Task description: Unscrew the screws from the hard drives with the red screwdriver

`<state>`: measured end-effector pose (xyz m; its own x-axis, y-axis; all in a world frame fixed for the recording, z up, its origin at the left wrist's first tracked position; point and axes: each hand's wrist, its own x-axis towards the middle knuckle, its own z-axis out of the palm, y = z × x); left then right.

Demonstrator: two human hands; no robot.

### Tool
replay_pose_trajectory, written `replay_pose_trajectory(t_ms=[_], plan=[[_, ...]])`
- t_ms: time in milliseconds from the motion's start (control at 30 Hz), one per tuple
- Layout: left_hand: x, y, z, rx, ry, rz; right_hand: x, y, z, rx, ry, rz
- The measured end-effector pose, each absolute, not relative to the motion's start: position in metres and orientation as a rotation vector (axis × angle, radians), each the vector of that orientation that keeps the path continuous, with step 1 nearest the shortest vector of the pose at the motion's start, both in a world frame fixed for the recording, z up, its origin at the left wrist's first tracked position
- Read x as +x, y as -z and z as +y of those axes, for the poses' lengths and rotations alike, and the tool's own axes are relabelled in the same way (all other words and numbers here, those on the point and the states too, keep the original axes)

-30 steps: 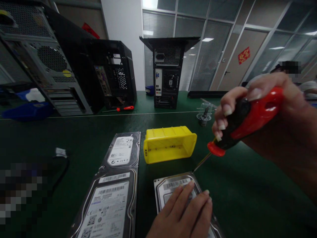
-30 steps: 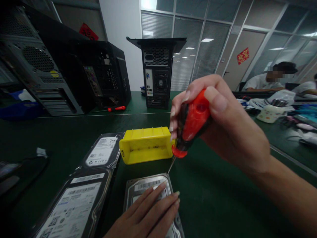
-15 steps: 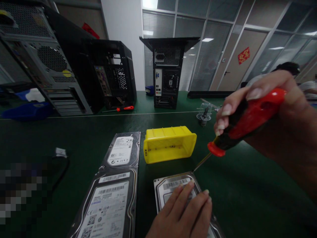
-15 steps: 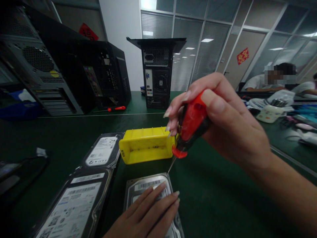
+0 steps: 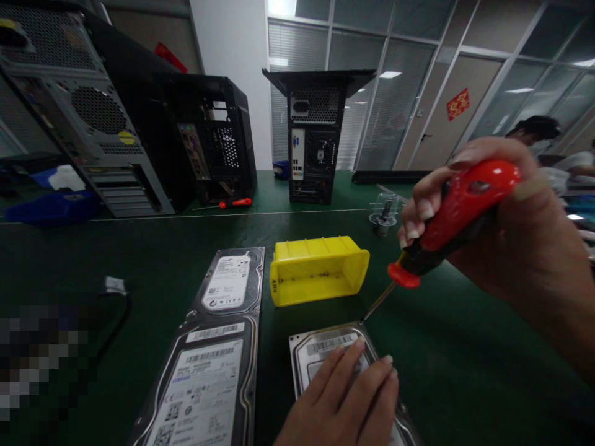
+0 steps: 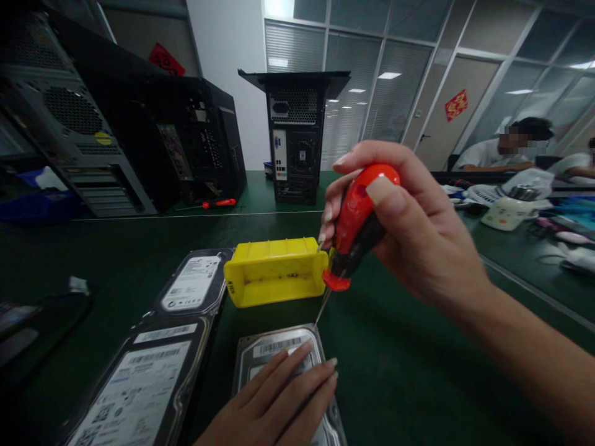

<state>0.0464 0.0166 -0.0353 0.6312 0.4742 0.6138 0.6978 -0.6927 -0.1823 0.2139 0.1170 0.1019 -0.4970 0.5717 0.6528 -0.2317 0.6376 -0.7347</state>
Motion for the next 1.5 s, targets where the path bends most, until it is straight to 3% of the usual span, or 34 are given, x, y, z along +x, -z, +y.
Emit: replay_pose_trajectory(t_ms=[800,1500], plan=[[0.046,0.039,0.016,-2.458,0.717,-0.919,0.204,-0.103,0.106,-0.239,-0.901,-1.815],[0.045,0.037,0.015,-2.474,0.664,-0.918,0.213,-0.107,0.114,-0.289,-1.009,-1.9]])
